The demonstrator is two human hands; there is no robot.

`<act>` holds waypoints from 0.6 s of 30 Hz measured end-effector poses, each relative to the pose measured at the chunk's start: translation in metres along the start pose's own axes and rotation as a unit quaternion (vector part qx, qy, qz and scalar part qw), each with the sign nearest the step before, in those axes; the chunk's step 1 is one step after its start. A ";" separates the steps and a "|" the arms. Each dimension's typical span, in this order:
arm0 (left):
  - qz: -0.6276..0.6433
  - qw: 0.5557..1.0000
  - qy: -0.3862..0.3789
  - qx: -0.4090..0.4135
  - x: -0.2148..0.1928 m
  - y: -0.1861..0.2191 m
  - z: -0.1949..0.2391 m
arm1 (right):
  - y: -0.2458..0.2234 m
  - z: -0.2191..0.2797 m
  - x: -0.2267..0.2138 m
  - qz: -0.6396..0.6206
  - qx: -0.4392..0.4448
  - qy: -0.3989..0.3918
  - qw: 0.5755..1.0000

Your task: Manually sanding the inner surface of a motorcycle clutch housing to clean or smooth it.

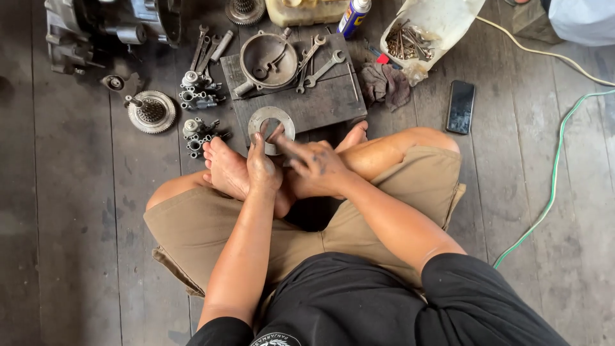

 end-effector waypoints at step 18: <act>-0.001 1.000 0.018 0.024 -0.019 -0.011 -0.015 | -0.004 -0.008 -0.012 -0.012 0.018 -0.015 1.000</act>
Point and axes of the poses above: each hand's wrist, its own z-axis away from the middle knuckle, its own x-axis out of the palm, y = z × x, the point moved 7 cm from there along -z, towards the middle knuckle, and after that the axes turned 11 degrees about y, right-handed, at the moved point
